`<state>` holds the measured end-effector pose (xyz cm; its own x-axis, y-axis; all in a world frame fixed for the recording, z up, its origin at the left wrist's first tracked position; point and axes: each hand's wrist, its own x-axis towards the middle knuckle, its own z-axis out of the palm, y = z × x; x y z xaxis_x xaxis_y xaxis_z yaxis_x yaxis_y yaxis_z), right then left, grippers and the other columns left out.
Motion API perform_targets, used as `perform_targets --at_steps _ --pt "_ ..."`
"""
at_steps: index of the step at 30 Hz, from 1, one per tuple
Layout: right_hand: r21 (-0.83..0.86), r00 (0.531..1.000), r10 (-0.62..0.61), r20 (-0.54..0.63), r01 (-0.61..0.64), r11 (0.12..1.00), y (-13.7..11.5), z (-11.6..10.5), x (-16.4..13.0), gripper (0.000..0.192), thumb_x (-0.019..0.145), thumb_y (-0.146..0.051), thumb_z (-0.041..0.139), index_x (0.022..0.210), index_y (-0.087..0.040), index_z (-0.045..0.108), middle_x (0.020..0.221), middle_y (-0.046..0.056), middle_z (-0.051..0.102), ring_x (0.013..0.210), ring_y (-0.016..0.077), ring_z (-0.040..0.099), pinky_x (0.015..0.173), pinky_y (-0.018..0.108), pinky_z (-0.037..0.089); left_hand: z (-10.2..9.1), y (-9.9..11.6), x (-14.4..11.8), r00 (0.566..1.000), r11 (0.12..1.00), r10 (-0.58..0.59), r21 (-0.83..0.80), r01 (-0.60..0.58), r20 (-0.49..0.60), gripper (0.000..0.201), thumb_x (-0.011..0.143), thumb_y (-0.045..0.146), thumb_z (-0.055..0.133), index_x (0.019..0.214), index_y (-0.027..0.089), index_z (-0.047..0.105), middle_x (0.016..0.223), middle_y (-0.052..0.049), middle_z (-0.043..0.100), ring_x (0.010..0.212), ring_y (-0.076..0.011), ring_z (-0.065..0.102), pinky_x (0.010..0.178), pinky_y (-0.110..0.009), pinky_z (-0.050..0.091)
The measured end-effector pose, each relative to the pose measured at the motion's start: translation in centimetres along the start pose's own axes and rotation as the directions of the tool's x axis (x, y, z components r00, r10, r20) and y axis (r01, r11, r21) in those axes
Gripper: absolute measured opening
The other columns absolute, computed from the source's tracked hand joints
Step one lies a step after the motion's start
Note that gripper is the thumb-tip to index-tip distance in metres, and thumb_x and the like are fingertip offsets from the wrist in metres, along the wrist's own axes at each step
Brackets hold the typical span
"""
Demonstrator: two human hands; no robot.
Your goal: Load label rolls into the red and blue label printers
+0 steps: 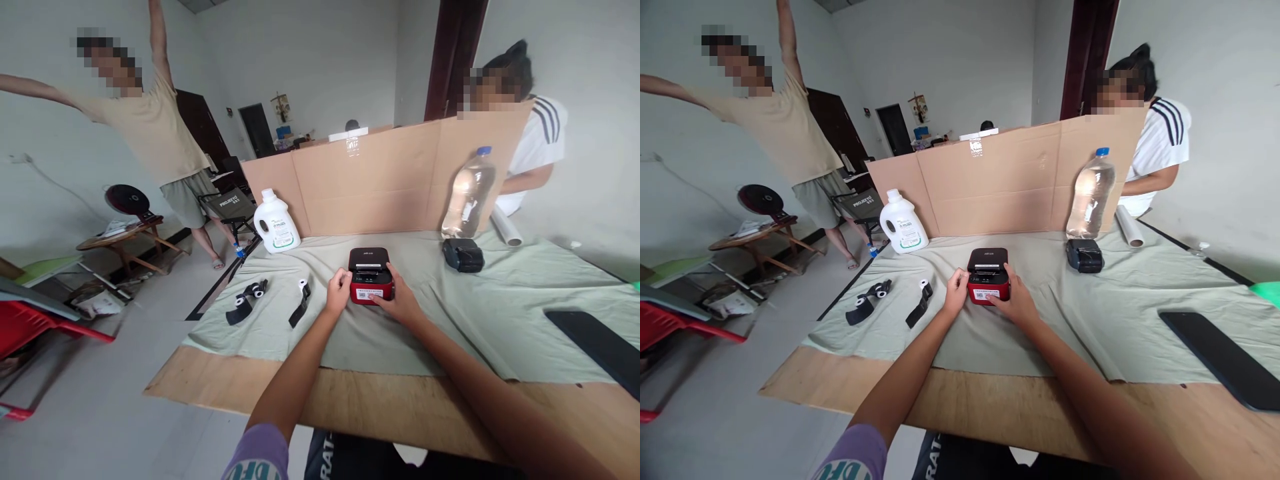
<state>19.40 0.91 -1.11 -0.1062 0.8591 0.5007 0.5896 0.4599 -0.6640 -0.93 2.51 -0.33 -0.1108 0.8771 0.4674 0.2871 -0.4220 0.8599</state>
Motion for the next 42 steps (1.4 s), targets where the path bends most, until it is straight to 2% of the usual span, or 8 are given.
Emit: perform_targets --at_steps 7,12,15,19,28,33,36,42 --pt "-0.017 0.985 -0.172 0.01 0.172 0.985 0.5 -2.1 0.6 0.076 0.087 -0.048 0.064 0.155 -0.028 0.035 0.156 0.011 0.042 0.14 0.0298 0.045 0.113 0.051 0.042 0.1 0.3 -0.8 0.998 0.996 0.043 0.082 -0.04 -0.036 0.036 0.101 0.044 0.038 0.096 0.02 0.065 0.086 -0.003 0.07 0.083 -0.0175 0.063 0.081 -0.028 0.048" --pt "0.0 0.994 -0.1 -0.045 0.1 0.995 -0.3 -4.2 4.7 0.037 0.094 -0.039 0.051 0.124 -0.025 0.068 0.118 0.01 0.072 0.098 0.0256 0.068 0.083 0.042 0.057 -0.1 0.3 -0.7 0.999 0.996 0.028 0.086 -0.025 -0.027 0.031 0.1 0.039 0.043 0.107 0.02 0.067 0.09 -0.004 0.073 0.085 -0.0189 0.066 0.083 -0.03 0.05" --pt "-0.118 0.995 0.004 0.095 0.008 0.993 -1.4 -4.2 9.0 0.029 0.09 -0.028 0.052 0.105 -0.022 0.076 0.105 0.009 0.077 0.088 0.0242 0.07 0.083 0.039 0.055 -0.1 0.2 -0.7 0.999 0.997 0.035 0.074 -0.034 -0.019 0.031 0.1 0.037 0.043 0.107 0.02 0.067 0.085 -0.003 0.072 0.082 -0.0182 0.066 0.081 -0.029 0.05" --pt "-0.242 0.959 0.073 0.275 -0.005 0.97 -2.8 -3.1 12.5 0.025 0.088 -0.023 0.053 0.092 -0.021 0.078 0.095 0.005 0.078 0.088 0.0215 0.07 0.082 0.032 0.052 -0.2 0.1 -0.6 0.999 0.997 0.038 0.072 -0.037 -0.01 0.031 0.1 0.037 0.044 0.108 0.02 0.068 0.084 -0.003 0.071 0.079 -0.0174 0.064 0.077 -0.028 0.05" --pt "-0.413 0.962 0.201 0.185 -0.11 0.904 -3.0 -0.7 10.7 0.011 0.082 -0.028 0.062 0.075 -0.021 0.068 0.076 0.007 0.071 0.098 0.0295 0.06 0.088 0.041 0.044 -0.4 0.1 -0.6 0.998 0.997 0.06 0.055 -0.06 0.015 0.03 0.1 0.036 0.044 0.111 0.021 0.068 0.09 -0.004 0.073 0.081 -0.0178 0.065 0.077 -0.027 0.049" --pt "-0.132 0.956 0.282 0.08 -0.271 0.954 -2.6 -1.4 10.3 0.007 0.077 -0.027 0.06 0.08 -0.022 0.056 0.081 0.004 0.073 0.08 0.0214 0.064 0.078 0.035 0.05 -0.3 -0.1 -0.5 0.998 0.997 0.062 0.049 -0.063 0.02 0.029 0.1 0.035 0.044 0.113 0.022 0.067 0.092 -0.004 0.072 0.082 -0.0181 0.065 0.08 -0.028 0.049" --pt "0.065 0.937 0.298 0.182 -0.314 0.947 -2.5 -2.6 10.4 0.011 0.077 -0.02 0.056 0.087 -0.022 0.053 0.079 0.004 0.075 0.075 0.0197 0.067 0.073 0.032 0.052 -0.3 -0.2 -0.5 0.998 0.997 0.057 0.051 -0.058 0.032 0.028 0.1 0.036 0.045 0.114 0.023 0.066 0.09 -0.003 0.072 0.08 -0.0181 0.065 0.078 -0.028 0.048" --pt "-0.296 0.868 0.116 0.482 0.037 0.955 -4.1 -2.6 13.2 0.021 0.072 -0.009 0.06 0.084 -0.022 0.07 0.095 0.004 0.078 0.089 0.0215 0.07 0.081 0.031 0.052 -0.4 0.0 -0.5 0.998 0.997 0.043 0.065 -0.045 0.034 0.029 0.1 0.037 0.045 0.115 0.024 0.066 0.091 -0.003 0.073 0.08 -0.0189 0.065 0.075 -0.028 0.047"
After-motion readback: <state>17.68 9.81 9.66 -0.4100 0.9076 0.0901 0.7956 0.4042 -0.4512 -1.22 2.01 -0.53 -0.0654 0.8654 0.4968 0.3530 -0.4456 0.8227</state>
